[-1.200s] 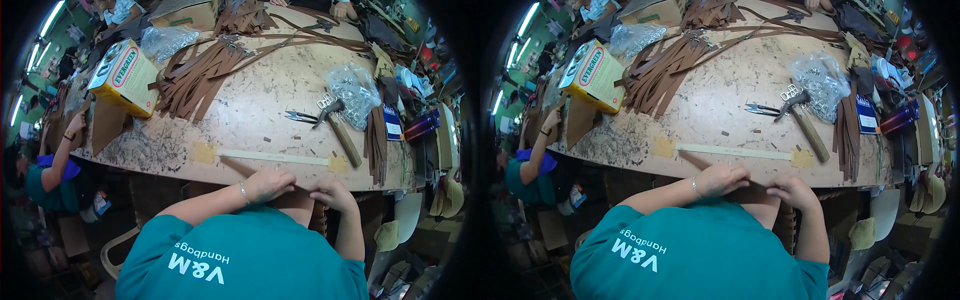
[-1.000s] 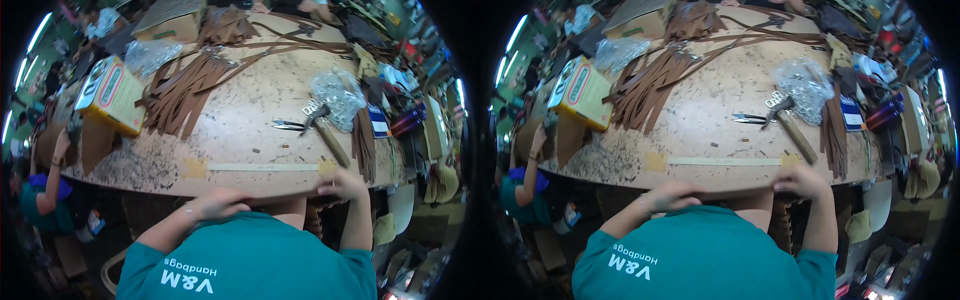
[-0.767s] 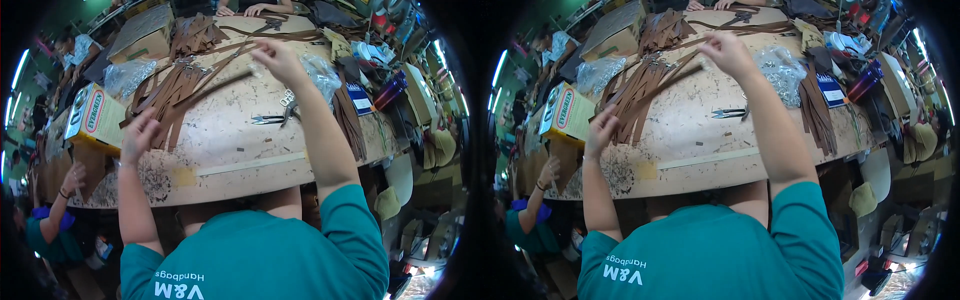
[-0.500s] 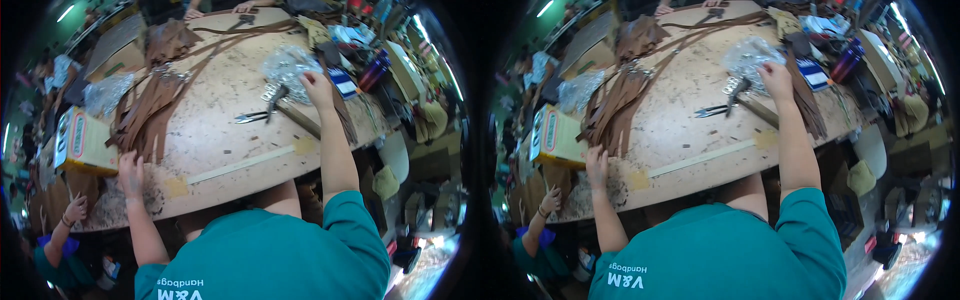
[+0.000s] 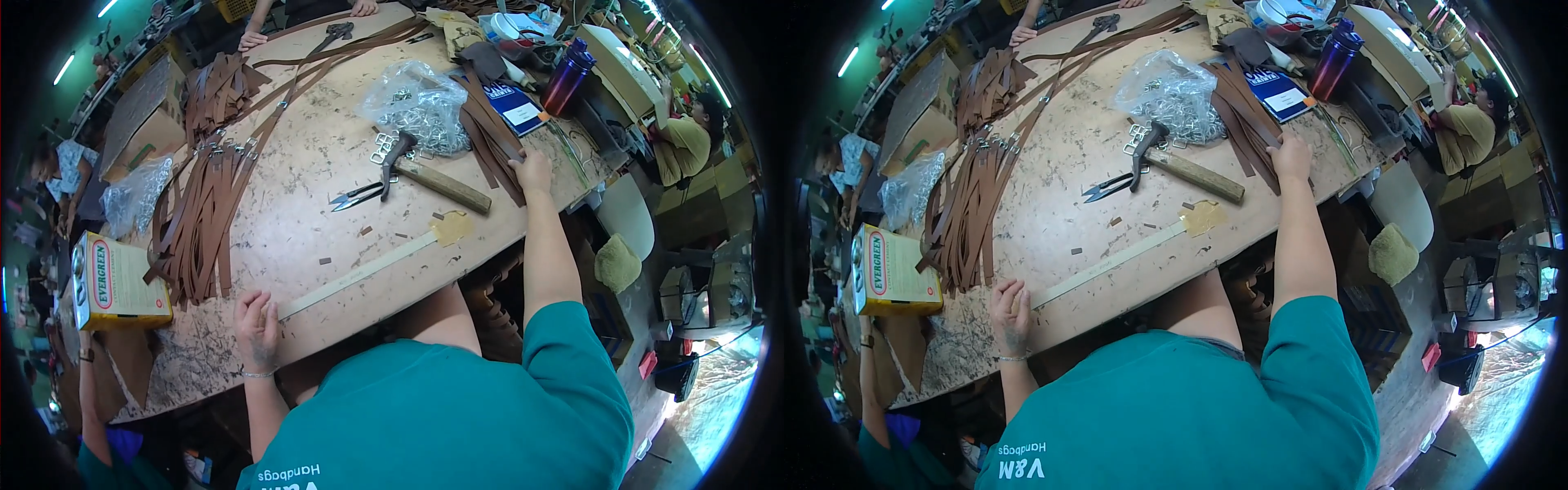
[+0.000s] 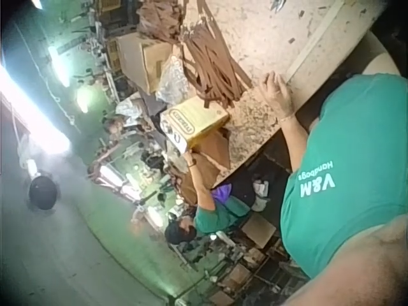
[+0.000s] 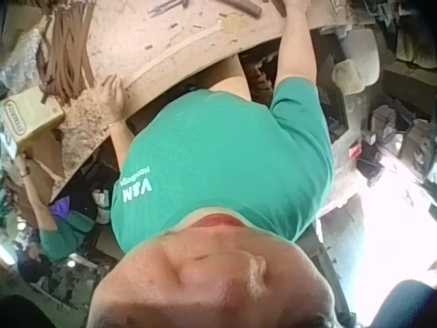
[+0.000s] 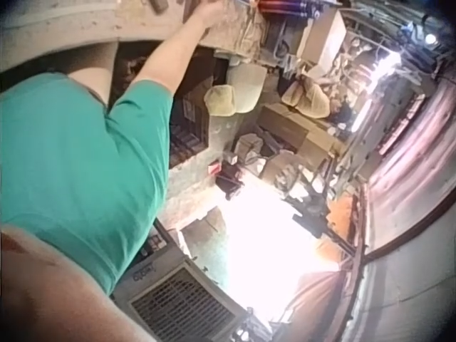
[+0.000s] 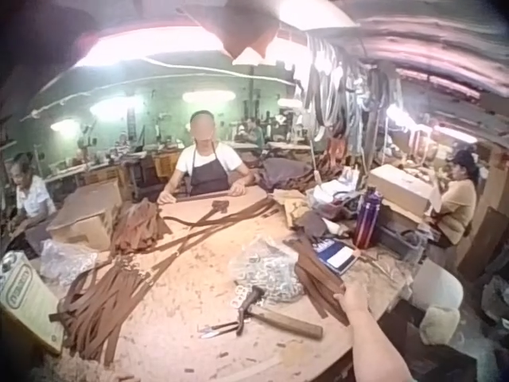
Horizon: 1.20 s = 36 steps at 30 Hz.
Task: Attaching metal hardware to leather straps using a hammer and manual assembly in a workshop.
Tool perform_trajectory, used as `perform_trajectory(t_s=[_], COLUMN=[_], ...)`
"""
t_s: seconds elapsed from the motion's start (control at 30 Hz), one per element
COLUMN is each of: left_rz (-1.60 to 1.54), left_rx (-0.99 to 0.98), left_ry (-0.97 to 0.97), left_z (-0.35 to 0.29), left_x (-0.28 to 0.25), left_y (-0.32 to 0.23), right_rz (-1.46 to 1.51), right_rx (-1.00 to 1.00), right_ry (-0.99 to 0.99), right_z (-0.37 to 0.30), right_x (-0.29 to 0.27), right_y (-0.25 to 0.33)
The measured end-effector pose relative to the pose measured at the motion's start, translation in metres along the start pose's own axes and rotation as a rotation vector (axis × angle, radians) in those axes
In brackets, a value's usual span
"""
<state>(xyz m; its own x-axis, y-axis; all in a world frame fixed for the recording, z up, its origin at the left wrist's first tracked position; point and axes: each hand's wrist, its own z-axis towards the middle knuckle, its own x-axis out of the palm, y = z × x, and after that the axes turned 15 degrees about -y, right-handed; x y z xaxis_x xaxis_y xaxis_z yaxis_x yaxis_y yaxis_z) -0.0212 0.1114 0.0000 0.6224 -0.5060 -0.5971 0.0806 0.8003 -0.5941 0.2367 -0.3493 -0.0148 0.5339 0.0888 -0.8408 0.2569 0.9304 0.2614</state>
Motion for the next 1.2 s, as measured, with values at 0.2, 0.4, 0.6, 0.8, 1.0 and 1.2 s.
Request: perform_trajectory(t_s=[0.2,0.4,0.6,0.8,1.0,1.2], left_rz=[-0.05,-0.254,-1.079,-1.343,-1.199,-0.899], left_rx=[-0.037,-0.044,-0.756,-1.097,-1.155,-1.054], left_ry=[0.07,0.149,0.391,0.121,0.072,0.218], left_z=[-0.01,-0.005,0.0,0.018,0.02,-0.004], left_x=[0.005,0.024,0.052,0.056,0.024,0.016], left_y=[0.003,-0.017,-0.092,-0.077,-0.041,0.015], right_rz=[0.19,0.749,0.925,1.003,1.016,0.802], right_rx=[-0.031,0.102,-0.738,-0.686,-0.302,-0.116], right_ry=[-0.156,-0.097,0.31,0.51,0.479,0.68], right_z=[0.02,0.002,-0.146,-0.211,-0.188,-0.154], right_x=[0.0,-0.052,-0.116,-0.134,-0.124,-0.087], right_y=[-0.022,0.034,0.129,0.109,0.073,0.069])
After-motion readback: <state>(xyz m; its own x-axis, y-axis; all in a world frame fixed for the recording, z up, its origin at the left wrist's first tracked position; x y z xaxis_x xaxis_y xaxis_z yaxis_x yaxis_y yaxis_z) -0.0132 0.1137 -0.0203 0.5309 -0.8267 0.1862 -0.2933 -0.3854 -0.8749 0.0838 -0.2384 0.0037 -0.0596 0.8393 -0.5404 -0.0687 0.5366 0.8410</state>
